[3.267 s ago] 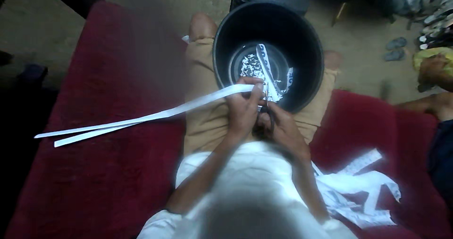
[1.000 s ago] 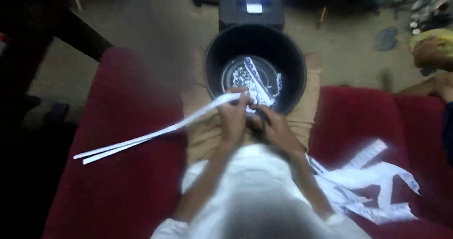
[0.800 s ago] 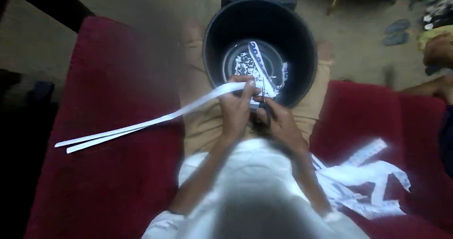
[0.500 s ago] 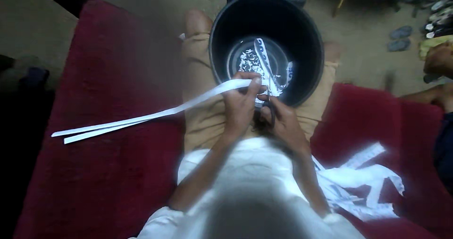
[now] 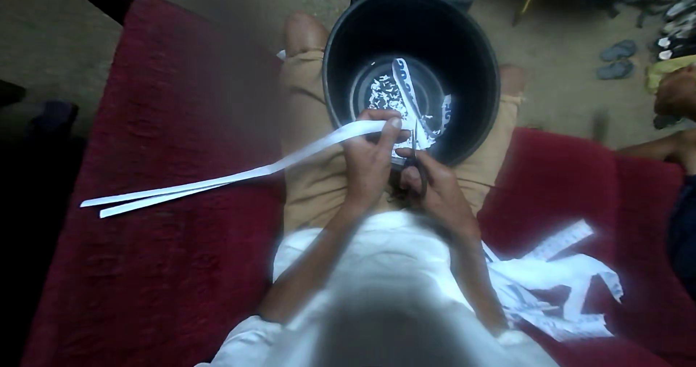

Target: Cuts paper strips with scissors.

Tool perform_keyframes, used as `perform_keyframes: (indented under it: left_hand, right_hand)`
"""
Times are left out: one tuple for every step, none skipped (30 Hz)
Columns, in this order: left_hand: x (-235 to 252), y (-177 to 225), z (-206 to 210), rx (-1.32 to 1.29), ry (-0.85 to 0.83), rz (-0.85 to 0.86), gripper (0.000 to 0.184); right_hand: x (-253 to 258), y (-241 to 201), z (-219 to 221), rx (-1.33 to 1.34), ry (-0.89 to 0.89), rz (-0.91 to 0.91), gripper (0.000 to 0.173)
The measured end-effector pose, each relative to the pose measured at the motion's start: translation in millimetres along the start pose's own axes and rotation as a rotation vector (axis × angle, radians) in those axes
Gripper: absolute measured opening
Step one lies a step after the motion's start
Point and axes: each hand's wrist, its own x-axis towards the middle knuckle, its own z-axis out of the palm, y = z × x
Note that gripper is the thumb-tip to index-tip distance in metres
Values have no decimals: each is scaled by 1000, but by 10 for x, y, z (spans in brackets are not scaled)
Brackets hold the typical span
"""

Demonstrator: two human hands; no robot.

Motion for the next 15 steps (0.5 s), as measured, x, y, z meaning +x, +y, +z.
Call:
perform_keyframes:
  left_hand:
    - [1, 1, -2, -5, 1, -1, 16]
    - [1, 2, -4, -10, 1, -4, 16]
    - [2, 1, -5, -13, 2, -6, 16]
    - [2, 0, -7, -17, 2, -8, 16]
    - [2, -2, -7, -19, 2, -10, 16]
    - [3, -2, -6, -22, 1, -13, 17]
    - [3, 1, -4, -23, -2, -15, 16]
    - [3, 6, -3, -21, -7, -16, 16]
    - [2, 14, -2, -18, -12, -19, 15]
    - [0, 21, -2, -16, -14, -24, 15]
    - [-2, 23, -3, -16, -16, -26, 15]
    - [-3, 21, -3, -18, -21, -26, 15]
    - [-5, 17, -4, -21, -26, -27, 15]
    - [-6, 16, -3, -24, -28, -29, 15]
    - [-5, 15, -2, -25, -30, -30, 16]
  right_hand:
    - [1, 8, 2, 13, -10, -9, 45]
    - [4, 11, 3, 22, -21, -18, 47]
    - [5, 6, 1, 26, -31, -19, 47]
    - [5, -8, -1, 21, -37, -18, 46]
    - [8, -18, 0, 12, -35, -17, 44]
    - [13, -21, 2, -1, -30, -20, 42]
    - [19, -22, 4, -15, -26, -29, 41]
    - [25, -23, 4, -31, -22, -37, 40]
    - [31, -24, 2, -44, -20, -43, 40]
    - [37, -27, 0, -58, -19, -47, 41]
    - [44, -28, -1, -75, -16, -52, 42]
    - [52, -29, -3, -91, -12, -61, 43]
    - [60, -30, -5, -105, -8, -68, 44]
    - [66, -33, -7, -112, -5, -69, 44]
    - [70, -38, -8, -111, -3, -67, 44]
